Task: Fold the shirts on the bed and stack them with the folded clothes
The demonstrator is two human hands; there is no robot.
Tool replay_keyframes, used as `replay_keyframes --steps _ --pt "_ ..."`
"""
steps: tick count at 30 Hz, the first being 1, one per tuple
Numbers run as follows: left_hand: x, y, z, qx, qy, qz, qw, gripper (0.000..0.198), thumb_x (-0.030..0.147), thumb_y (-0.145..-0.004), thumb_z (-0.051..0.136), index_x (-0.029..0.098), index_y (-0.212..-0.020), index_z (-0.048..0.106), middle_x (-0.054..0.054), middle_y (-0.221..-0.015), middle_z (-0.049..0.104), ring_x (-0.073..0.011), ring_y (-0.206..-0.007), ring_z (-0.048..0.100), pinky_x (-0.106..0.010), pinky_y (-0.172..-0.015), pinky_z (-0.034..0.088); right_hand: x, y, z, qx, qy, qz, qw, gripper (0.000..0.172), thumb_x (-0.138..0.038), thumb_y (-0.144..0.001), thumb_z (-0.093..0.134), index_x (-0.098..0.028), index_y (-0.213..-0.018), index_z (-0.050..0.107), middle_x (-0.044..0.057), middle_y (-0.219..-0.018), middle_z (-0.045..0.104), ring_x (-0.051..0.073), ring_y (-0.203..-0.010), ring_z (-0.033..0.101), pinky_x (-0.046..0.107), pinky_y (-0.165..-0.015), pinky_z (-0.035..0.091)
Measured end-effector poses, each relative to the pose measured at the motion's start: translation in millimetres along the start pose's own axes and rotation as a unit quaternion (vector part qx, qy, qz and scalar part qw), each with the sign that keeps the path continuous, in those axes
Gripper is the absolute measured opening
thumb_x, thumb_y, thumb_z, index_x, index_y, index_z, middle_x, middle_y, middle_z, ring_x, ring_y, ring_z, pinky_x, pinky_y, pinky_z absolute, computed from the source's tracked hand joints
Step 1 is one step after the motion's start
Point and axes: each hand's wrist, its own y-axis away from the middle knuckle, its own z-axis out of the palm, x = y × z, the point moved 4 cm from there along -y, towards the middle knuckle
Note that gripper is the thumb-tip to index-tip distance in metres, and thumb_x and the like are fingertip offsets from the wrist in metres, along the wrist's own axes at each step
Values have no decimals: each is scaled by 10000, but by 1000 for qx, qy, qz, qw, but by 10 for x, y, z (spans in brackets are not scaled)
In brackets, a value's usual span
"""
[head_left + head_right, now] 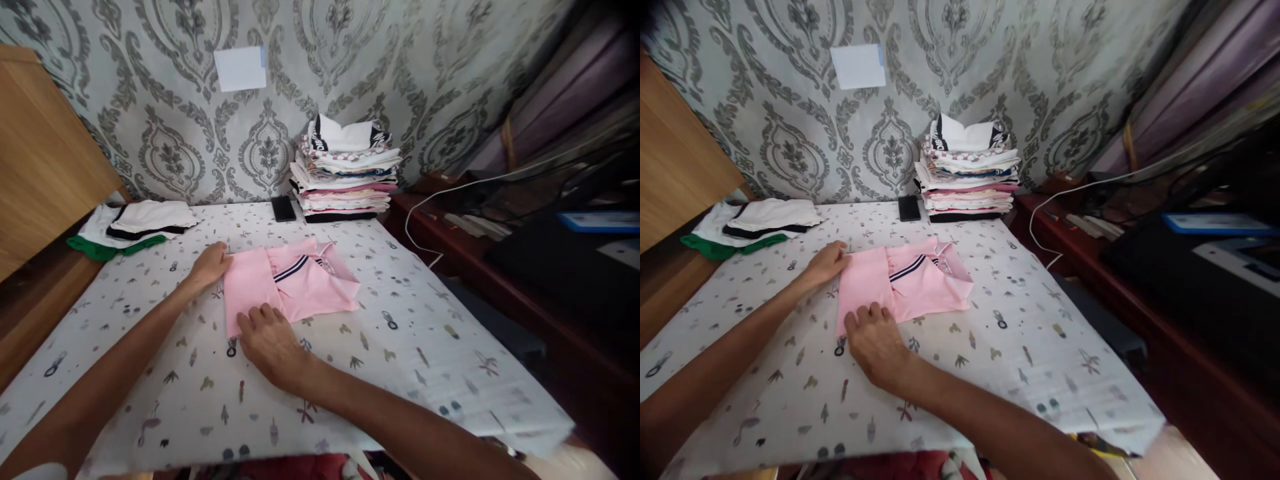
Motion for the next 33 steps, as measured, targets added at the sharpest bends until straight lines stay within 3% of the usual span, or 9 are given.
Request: replay_keyframes --steps 5,9,12,15,18,21,27,30,33 --pt "-51 -52 -45 -77 80 -118 987 164 262 -624 690 208 -705 558 23 -575 538 -159 -551 537 -237 -501 401 -19 -112 -53 -45 21 -2 999 171 -64 -888 539 -122 -1010 644 154 -999 669 276 -966 616 367 -727 513" --pt "151 -44 -132 -86 142 -128 978 158 240 -616 633 201 -670 490 50 -500 468 -118 -447 472 -217 -437 374 77 -97 -106 -21 -33 41 998 220 -67 -908 481 -150 -1035 640 120 -982 695 257 -940 639 356 -721 500" --pt "405 -66 -267 -73 196 -113 971 174 255 -638 605 201 -725 463 51 -550 497 -100 -472 498 -200 -458 410 225 5 -210 54 -138 105 983 201 -78 -855 509 -179 -978 631 78 -962 705 217 -886 635 312 -694 469" --pt "763 -150 -366 -60 274 -94 955 208 225 -624 619 202 -761 464 66 -536 491 -84 -441 488 -180 -434 403 421 182 -320 156 -292 175 927 180 -61 -771 513 -201 -845 599 12 -841 678 162 -753 605 265 -649 439" --pt "1180 -284 -339 -59 333 -82 937 230 148 -599 625 201 -775 487 78 -487 484 -79 -389 472 -160 -391 376 645 380 -346 227 -464 214 829 121 -106 -738 505 -208 -772 560 -24 -735 626 131 -652 570 238 -595 434" --pt "1572 -439 -148 -76 336 -67 936 235 102 -611 614 201 -808 532 85 -457 481 -79 -357 465 -154 -381 378 905 552 -283 273 -587 247 722 29 -190 -709 548 -209 -730 539 -38 -647 583 128 -597 556 233 -550 449" --pt "2021 -625 594 -130 325 -53 935 123 97 -660 655 159 -675 550 52 -436 491 -88 -356 486 -203 -434 460 1319 774 -27 301 -702 320 561 265 -287 -586 737 -215 -627 485 -68 -551 531 114 -523 535 299 -595 559" --pt "2070 -583 917 -145 329 -45 932 122 132 -708 660 155 -672 546 8 -493 560 -121 -437 571 -249 -523 526 1403 896 61 274 -718 356 531 264 -292 -598 751 -214 -687 515 -48 -594 591 138 -560 602 325 -637 587" --pt "2004 -464 1001 -139 345 -23 928 62 190 -778 627 163 -798 575 -18 -629 641 -147 -594 662 -291 -669 573 1441 1065 6 262 -671 381 580 199 -308 -723 664 -207 -841 538 -23 -618 620 168 -578 638 311 -579 563"
